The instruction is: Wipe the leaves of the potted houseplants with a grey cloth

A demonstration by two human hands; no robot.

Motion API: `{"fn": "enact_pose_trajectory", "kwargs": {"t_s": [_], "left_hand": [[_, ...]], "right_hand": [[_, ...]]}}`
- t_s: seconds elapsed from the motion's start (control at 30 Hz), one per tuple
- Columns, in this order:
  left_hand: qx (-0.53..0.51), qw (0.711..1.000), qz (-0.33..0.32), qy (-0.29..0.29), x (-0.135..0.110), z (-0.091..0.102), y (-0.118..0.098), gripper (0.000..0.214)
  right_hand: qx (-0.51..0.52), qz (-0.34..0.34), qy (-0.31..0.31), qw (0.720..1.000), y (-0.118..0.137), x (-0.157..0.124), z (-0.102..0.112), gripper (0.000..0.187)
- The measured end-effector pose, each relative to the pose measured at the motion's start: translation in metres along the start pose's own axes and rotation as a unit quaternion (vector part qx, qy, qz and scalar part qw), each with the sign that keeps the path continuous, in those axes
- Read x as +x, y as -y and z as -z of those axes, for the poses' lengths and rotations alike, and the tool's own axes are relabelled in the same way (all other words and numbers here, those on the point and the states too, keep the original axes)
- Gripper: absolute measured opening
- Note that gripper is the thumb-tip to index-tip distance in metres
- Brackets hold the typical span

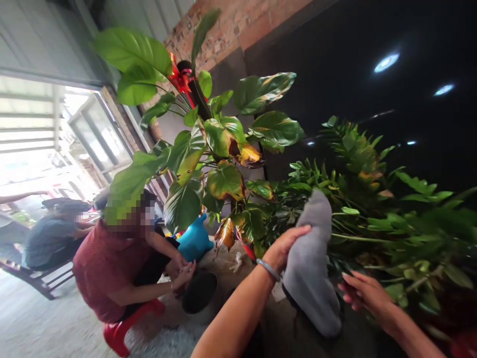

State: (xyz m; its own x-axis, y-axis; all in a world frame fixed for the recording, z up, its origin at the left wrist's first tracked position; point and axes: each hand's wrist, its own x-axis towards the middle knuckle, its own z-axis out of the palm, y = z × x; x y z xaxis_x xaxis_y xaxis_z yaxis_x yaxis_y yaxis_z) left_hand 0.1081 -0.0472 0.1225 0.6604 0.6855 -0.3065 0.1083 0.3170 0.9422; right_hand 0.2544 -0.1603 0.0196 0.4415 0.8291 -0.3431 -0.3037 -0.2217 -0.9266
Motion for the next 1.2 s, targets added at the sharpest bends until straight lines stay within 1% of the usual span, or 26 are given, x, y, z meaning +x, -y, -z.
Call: {"fn": "enact_pose_trajectory", "kwargs": {"t_s": [0.03,0.1,0.13,0.17,0.2,0.27,0.33,0.37,0.4,0.43,0.47,0.5,0.57,0.63,0.67,0.7,0.73,0.8,0.87,0.9,0.93,0.97,1.03,1.1,1.17,1.2], "left_hand": [[0.024,0.999,0.028,-0.002,-0.002,-0.002,0.013,0.021],[0.083,0.993,0.085,0.015,-0.012,-0.002,0.034,0.011],[0.108,0.988,0.102,0.035,-0.018,0.0,0.039,0.008],[0.118,0.986,0.107,0.056,-0.025,0.002,0.038,0.006],[0.114,0.986,0.099,0.075,-0.03,0.005,0.033,0.005],[0.062,0.994,0.043,0.082,-0.034,0.008,0.01,0.008],[-0.027,0.998,-0.024,0.049,-0.029,0.008,-0.016,0.013],[-0.072,0.996,-0.048,0.025,-0.023,0.006,-0.024,0.017],[-0.106,0.993,-0.059,0.001,-0.016,0.004,-0.028,0.02],[-0.125,0.99,-0.06,-0.02,-0.009,0.002,-0.027,0.024],[-0.119,0.991,-0.047,-0.029,-0.004,0.0,-0.02,0.027],[-0.09,0.995,-0.028,-0.031,0.001,-0.001,-0.009,0.029],[0.021,0.999,0.021,-0.016,0.003,0.0,0.02,0.03],[0.132,0.989,0.059,0.011,-0.003,0.006,0.044,0.032],[0.16,0.985,0.066,0.025,-0.007,0.01,0.05,0.034],[0.162,0.984,0.062,0.039,-0.011,0.013,0.05,0.037],[0.142,0.987,0.047,0.053,-0.014,0.016,0.045,0.04],[0.058,0.996,-0.01,0.064,-0.015,0.019,0.023,0.047],[-0.045,0.995,-0.072,0.047,-0.009,0.016,-0.003,0.052],[-0.089,0.991,-0.091,0.032,-0.005,0.013,-0.012,0.052],[-0.121,0.988,-0.099,0.017,0.001,0.009,-0.016,0.051],[-0.136,0.986,-0.097,0.004,0.005,0.005,-0.015,0.049],[-0.11,0.991,-0.07,-0.009,0.011,0.001,0.002,0.044],[-0.019,1.0,-0.024,-0.003,0.008,0.002,0.03,0.038],[0.087,0.995,0.029,0.035,-0.003,0.009,0.053,0.034],[0.118,0.99,0.046,0.064,-0.009,0.014,0.058,0.035]], "right_hand": [[-0.001,-0.002,0.0,1.0,-0.002,0.003,0.002,0.025],[-0.005,-0.003,0.006,1.0,-0.007,0.006,0.005,0.023],[-0.006,0.0,0.01,1.0,-0.009,0.007,0.006,0.023],[-0.007,0.004,0.014,1.0,-0.011,0.007,0.006,0.022],[-0.007,0.009,0.018,1.0,-0.012,0.006,0.006,0.022],[-0.008,0.017,0.025,1.0,-0.012,0.004,0.005,0.021],[-0.009,0.019,0.028,0.999,-0.01,0.002,0.003,0.022],[-0.01,0.018,0.027,0.999,-0.008,0.001,0.002,0.022],[-0.01,0.015,0.023,1.0,-0.007,0.001,0.002,0.021],[-0.011,0.01,0.018,1.0,-0.005,0.002,0.002,0.021],[-0.012,0.005,0.012,1.0,-0.005,0.002,0.003,0.02],[-0.014,0.0,0.007,1.0,-0.004,0.003,0.003,0.019],[-0.021,-0.008,0.001,1.0,-0.005,0.006,0.005,0.019],[-0.029,-0.013,0.003,0.999,-0.006,0.007,0.006,0.019],[-0.033,-0.015,0.007,0.999,-0.007,0.008,0.007,0.02],[-0.036,-0.015,0.014,0.999,-0.006,0.007,0.006,0.02],[-0.038,-0.014,0.023,0.999,-0.006,0.006,0.006,0.021],[-0.04,-0.008,0.045,0.998,-0.003,0.004,0.004,0.023],[-0.038,0.005,0.062,0.997,0.0,0.001,0.003,0.023],[-0.036,0.01,0.065,0.997,0.001,0.0,0.003,0.024],[-0.033,0.014,0.064,0.997,0.002,0.0,0.003,0.025],[-0.03,0.015,0.059,0.998,0.002,0.001,0.004,0.026],[-0.026,0.009,0.04,0.999,0.0,0.004,0.006,0.027],[-0.022,0.003,0.022,1.0,-0.004,0.008,0.009,0.026],[-0.023,0.0,0.015,1.0,-0.008,0.011,0.011,0.024],[-0.025,-0.002,0.017,1.0,-0.009,0.012,0.012,0.023]]}}
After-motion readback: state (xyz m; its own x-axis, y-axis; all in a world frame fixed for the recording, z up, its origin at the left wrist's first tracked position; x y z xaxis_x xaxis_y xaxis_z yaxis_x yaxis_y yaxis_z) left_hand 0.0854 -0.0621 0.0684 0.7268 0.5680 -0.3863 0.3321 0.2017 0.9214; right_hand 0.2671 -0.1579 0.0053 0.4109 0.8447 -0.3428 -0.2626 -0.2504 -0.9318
